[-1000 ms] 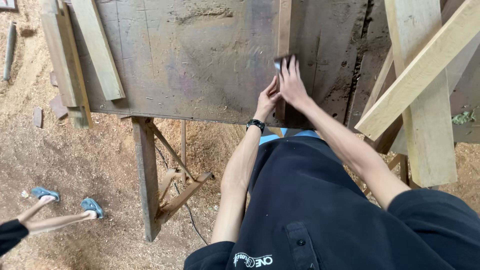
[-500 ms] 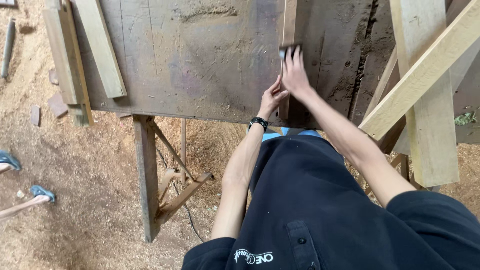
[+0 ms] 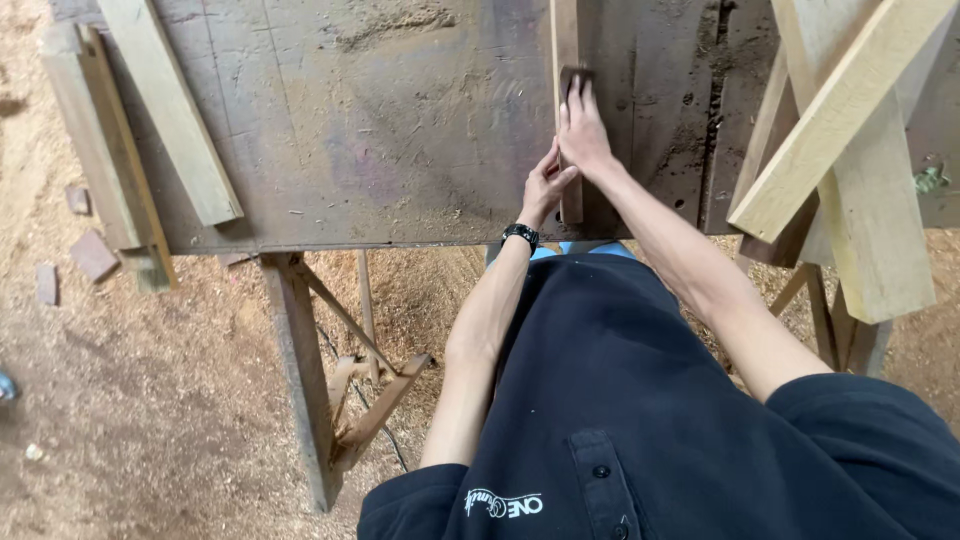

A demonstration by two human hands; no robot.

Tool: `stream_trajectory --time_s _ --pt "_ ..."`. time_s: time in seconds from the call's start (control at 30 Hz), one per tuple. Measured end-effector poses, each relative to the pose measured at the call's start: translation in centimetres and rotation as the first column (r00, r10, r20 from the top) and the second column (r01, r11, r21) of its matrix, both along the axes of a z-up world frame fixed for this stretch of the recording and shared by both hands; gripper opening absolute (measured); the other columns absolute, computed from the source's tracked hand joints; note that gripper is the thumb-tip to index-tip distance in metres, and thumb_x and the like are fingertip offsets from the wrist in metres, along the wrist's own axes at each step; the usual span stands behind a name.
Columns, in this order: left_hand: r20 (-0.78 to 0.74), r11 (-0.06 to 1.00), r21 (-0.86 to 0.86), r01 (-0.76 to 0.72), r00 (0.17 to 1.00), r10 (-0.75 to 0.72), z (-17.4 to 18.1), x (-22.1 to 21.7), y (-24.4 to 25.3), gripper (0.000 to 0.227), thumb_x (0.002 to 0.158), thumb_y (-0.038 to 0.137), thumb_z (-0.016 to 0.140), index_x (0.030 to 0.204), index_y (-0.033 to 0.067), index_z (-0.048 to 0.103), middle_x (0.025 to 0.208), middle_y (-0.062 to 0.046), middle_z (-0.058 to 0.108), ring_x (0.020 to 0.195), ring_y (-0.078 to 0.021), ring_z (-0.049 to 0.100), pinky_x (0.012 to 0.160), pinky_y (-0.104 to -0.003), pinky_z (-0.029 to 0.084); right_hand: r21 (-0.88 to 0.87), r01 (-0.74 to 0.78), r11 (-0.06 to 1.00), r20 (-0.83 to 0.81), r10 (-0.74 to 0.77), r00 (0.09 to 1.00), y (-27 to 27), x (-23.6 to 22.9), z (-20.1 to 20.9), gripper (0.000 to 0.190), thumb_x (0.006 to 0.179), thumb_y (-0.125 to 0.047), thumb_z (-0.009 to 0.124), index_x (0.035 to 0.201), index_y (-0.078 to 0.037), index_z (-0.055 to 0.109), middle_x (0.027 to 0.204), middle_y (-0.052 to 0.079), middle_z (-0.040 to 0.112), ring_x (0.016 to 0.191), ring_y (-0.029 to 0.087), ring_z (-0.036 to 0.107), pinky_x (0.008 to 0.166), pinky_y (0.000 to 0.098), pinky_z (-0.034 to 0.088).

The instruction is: The person sands multiple pieces of wood using a sanding block by hand and then gathers and stacks the pieces on a wooden workbench.

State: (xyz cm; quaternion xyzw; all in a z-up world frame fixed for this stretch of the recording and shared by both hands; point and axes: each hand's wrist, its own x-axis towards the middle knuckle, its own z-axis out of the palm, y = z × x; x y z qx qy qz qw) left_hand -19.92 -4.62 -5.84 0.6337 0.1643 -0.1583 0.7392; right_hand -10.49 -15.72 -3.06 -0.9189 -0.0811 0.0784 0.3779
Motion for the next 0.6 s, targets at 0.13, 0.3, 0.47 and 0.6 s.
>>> stream_trajectory --time_s 0.13,0.3,0.47,0.6 --pt "0.078 0.993 -0.117 -0.023 0.996 0.032 -0.7 0.1 0.3 0.074 0.095 0.0 0.066 0.162 0.0113 0.036 0.145 -0.013 0.062 0.127 -0.0172 0.063 0.107 -0.03 0.051 -0.316 -0.217 0.924 0.185 0.285 0.94 -2.2 -9.1 0.7 0.049 0.112 -0.018 0.039 0.154 0.008 0.035 0.161 0.036 0.034 0.15 0.052 0.039 0.126 0.0482 0.038" --pt "-0.089 0.941 -0.337 -0.017 0.996 -0.014 -1.2 1.3 1.0 0.07 0.098 -0.001 0.061 0.162 0.0132 0.035 0.144 -0.011 0.06 0.119 -0.0158 0.059 0.1 -0.029 0.05 -0.027 -0.048 0.998 0.014 0.049 0.999 -1.9 -9.5 2.8 0.056 0.109 -0.02 0.043 0.155 0.011 0.034 0.155 0.042 0.032 0.139 0.053 0.043 0.116 0.0465 0.041" --pt "-0.031 0.933 -0.359 0.015 0.999 -0.028 -1.3 0.5 1.8 0.069 0.103 -0.001 0.062 0.163 0.0153 0.033 0.143 -0.008 0.062 0.121 -0.0129 0.06 0.102 -0.027 0.051 0.047 0.085 0.995 -0.077 -0.081 0.994 0.1 -5.2 3.5 0.056 0.107 -0.018 0.041 0.158 0.006 0.033 0.159 0.037 0.033 0.14 0.05 0.044 0.118 0.0441 0.042" --pt "-0.125 0.929 -0.369 -0.017 0.992 -0.032 -0.3 1.8 1.0 0.069 0.099 0.0 0.06 0.162 0.0166 0.037 0.138 -0.007 0.065 0.116 -0.0136 0.064 0.097 -0.028 0.055 0.005 0.036 0.999 -0.077 -0.035 0.996 -1.0 -10.9 5.2 0.058 0.105 -0.018 0.043 0.157 0.005 0.033 0.16 0.036 0.032 0.143 0.048 0.041 0.116 0.0453 0.04"
